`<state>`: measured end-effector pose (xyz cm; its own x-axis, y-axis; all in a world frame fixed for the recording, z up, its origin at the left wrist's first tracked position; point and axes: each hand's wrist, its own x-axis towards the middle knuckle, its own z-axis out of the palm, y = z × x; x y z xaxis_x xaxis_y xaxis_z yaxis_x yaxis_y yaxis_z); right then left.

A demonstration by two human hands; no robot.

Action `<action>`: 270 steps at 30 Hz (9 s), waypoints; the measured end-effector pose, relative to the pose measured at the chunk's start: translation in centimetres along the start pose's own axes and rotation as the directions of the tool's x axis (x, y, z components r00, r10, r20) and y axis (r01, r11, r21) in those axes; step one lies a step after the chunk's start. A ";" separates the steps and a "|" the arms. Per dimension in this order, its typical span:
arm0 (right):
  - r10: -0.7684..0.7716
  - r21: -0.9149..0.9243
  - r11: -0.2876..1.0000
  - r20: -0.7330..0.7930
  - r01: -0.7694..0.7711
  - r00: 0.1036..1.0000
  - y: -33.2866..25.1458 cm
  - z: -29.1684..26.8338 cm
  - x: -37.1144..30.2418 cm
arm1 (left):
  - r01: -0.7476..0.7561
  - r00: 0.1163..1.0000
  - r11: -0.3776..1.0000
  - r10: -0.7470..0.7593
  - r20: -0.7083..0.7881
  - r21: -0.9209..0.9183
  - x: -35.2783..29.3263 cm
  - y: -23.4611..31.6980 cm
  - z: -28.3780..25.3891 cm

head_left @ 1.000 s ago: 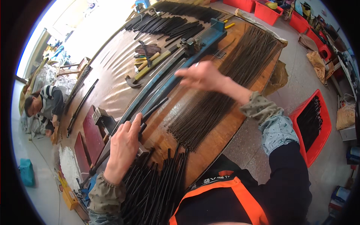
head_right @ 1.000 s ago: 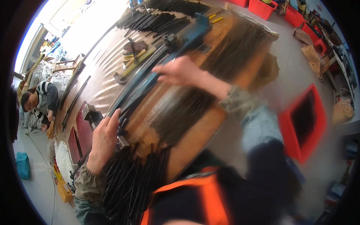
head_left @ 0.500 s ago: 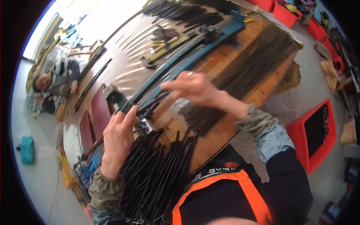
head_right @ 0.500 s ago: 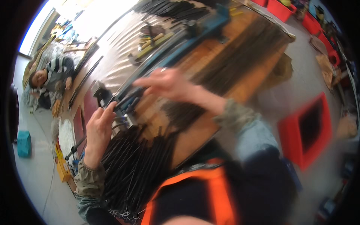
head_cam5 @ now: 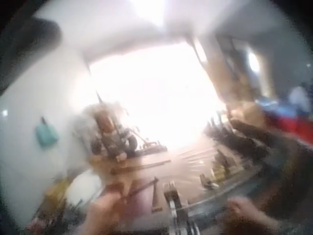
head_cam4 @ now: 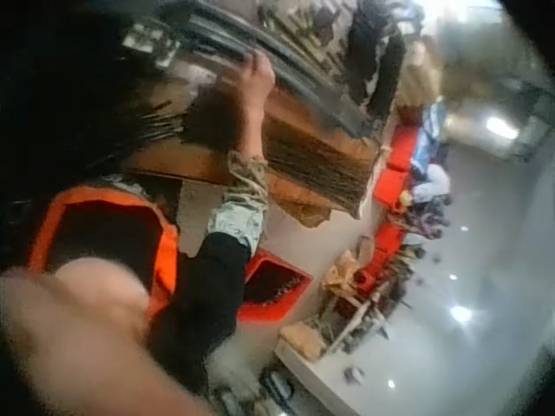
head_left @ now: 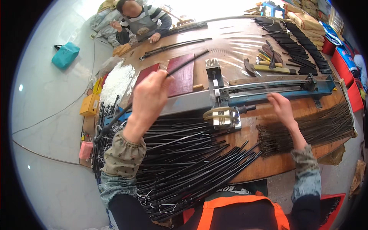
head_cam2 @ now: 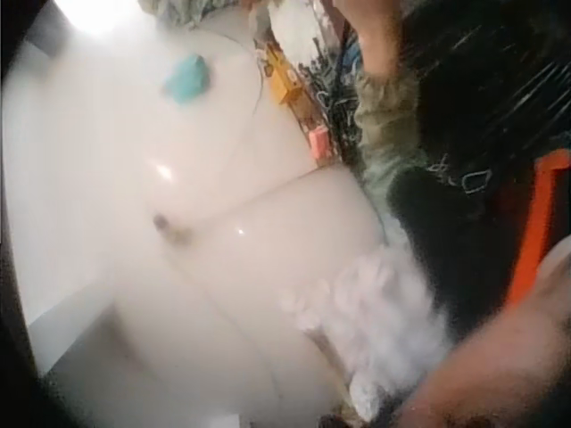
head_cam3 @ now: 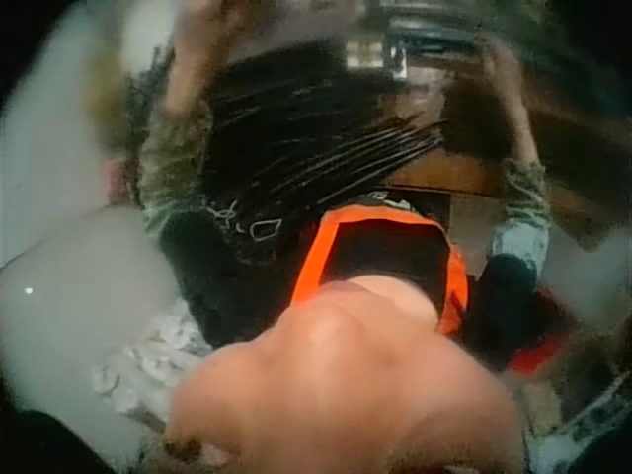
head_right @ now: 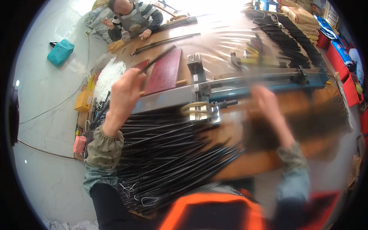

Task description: Assembling umbrella ribs and threading them with wire using a tensioning jig.

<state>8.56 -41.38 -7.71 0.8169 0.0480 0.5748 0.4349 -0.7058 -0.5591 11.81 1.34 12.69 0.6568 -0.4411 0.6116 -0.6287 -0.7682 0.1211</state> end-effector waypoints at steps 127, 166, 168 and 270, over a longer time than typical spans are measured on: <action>-0.254 0.094 0.967 0.379 0.236 0.890 -8.7 -2.8 -7.4 | -0.129 0.769 0.966 0.240 0.593 -0.223 -10.6 12.1 9.6; -0.245 -0.337 0.921 -0.118 0.193 0.962 3.3 -12.7 -4.5 | -0.402 0.721 0.849 0.524 0.453 -0.343 4.1 18.9 16.7; -0.147 -0.350 0.935 -0.230 0.059 0.962 5.3 -12.5 -4.8 | -0.396 0.711 0.834 0.543 0.447 -0.384 3.8 18.4 16.0; -0.291 -0.414 0.863 0.062 0.290 0.955 -5.0 -1.9 1.9 | 0.125 0.925 0.992 -0.119 0.361 0.005 -2.9 -2.5 15.5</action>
<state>7.18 -39.11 -2.65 0.6771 0.2950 0.6741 0.4554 -0.8876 -0.0690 17.97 -2.63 -1.53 0.8325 -0.4842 0.2691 -0.5392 -0.8198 0.1929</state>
